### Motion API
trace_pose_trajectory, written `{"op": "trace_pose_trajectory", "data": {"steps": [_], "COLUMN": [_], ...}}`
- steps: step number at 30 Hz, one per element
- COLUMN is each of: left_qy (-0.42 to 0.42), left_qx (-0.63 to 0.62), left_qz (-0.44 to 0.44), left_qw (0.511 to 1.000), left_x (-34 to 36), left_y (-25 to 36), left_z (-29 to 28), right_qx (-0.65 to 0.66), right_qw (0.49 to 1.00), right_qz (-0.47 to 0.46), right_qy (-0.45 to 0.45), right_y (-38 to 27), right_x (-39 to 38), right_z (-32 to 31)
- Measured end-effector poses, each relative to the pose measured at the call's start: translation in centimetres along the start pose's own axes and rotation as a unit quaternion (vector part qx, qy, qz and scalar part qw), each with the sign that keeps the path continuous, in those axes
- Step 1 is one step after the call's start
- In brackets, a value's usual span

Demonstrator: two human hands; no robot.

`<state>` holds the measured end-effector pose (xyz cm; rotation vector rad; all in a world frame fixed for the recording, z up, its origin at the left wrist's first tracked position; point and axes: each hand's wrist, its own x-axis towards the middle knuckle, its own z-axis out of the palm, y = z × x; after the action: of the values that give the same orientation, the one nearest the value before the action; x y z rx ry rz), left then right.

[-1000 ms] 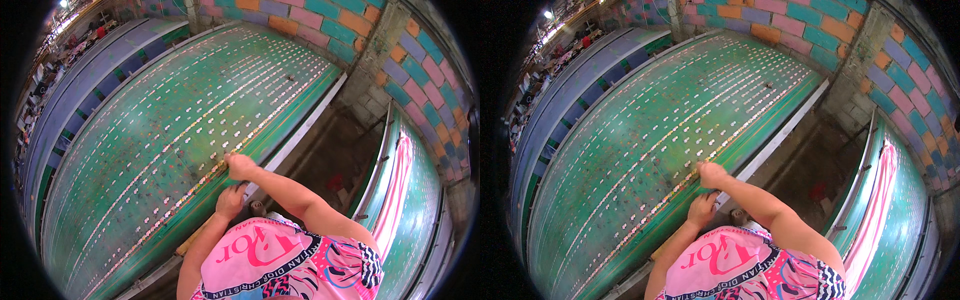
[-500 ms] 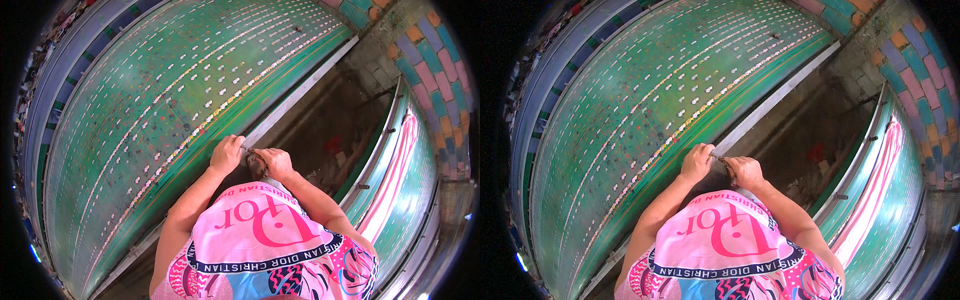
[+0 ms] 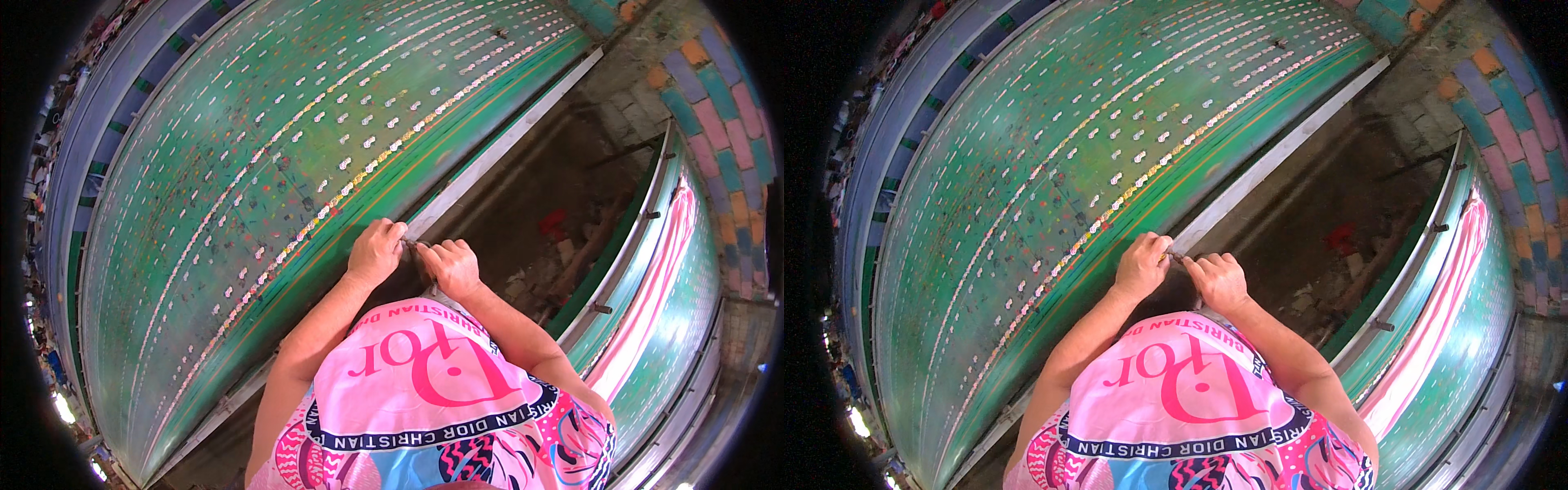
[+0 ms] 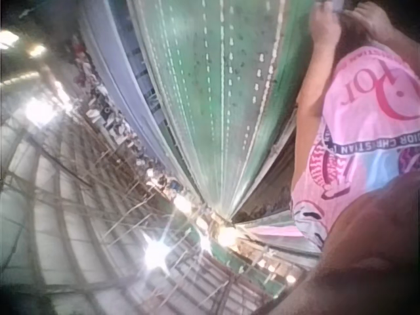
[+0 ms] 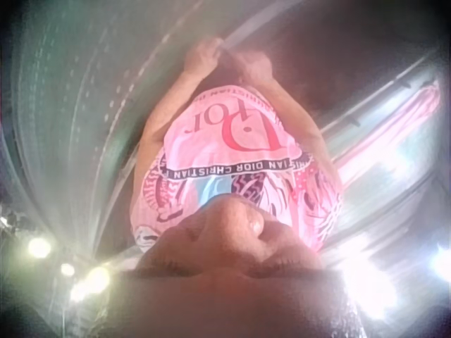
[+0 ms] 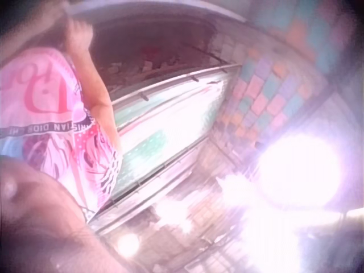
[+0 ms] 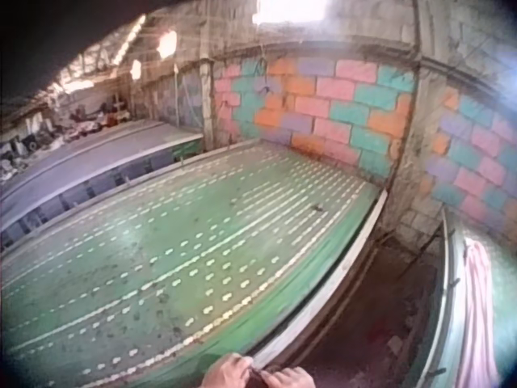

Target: The person uses a hammer and chisel to remove small fasteners from a green perforated board. Then the person lays a large pink fabric on the board and cuts it with scissors into a long strip.

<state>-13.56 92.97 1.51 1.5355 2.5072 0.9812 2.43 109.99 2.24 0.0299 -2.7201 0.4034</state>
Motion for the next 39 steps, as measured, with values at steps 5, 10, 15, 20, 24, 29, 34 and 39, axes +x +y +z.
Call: {"op": "trace_pose_trajectory", "data": {"steps": [5, 10, 15, 20, 24, 29, 34, 39], "left_qy": [0.004, 0.012, 0.014, 0.021, 0.029, 0.015, 0.039, -0.015], "left_qx": [0.008, -0.004, -0.014, -0.017, -0.016, 0.014, 0.032, 0.106], "left_qz": [0.008, 0.007, 0.015, 0.015, 0.025, 0.020, -0.074, -0.150], "left_qw": [1.000, 1.000, 1.000, 1.000, 0.999, 1.000, 0.996, 0.983], "left_x": [0.1, 0.4, 0.5, 0.4, 0.4, -0.1, -0.7, -4.6], "left_y": [-0.4, 0.0, -0.3, -0.1, -0.1, -0.5, 0.7, -0.5], "left_z": [0.3, -0.3, 0.2, 0.3, 0.2, 0.4, -0.4, -0.6], "right_qx": [0.055, 0.194, 0.550, 0.697, 0.764, 0.707, 0.487, 0.406], "right_qw": [0.995, 0.962, 0.766, 0.502, 0.380, 0.465, 0.766, 0.838], "right_qz": [0.088, 0.172, 0.322, 0.486, 0.492, 0.512, 0.397, 0.361], "right_qy": [0.012, -0.082, -0.090, -0.160, -0.171, -0.145, -0.136, -0.055], "right_y": [-0.3, 0.4, 1.4, 1.1, 1.4, 0.3, -0.9, -3.4], "right_x": [-0.3, -0.4, -2.6, -2.1, -1.9, -1.5, -4.6, -8.0], "right_z": [1.5, 2.2, 5.7, 4.6, 4.6, 4.2, 3.9, 0.8]}}
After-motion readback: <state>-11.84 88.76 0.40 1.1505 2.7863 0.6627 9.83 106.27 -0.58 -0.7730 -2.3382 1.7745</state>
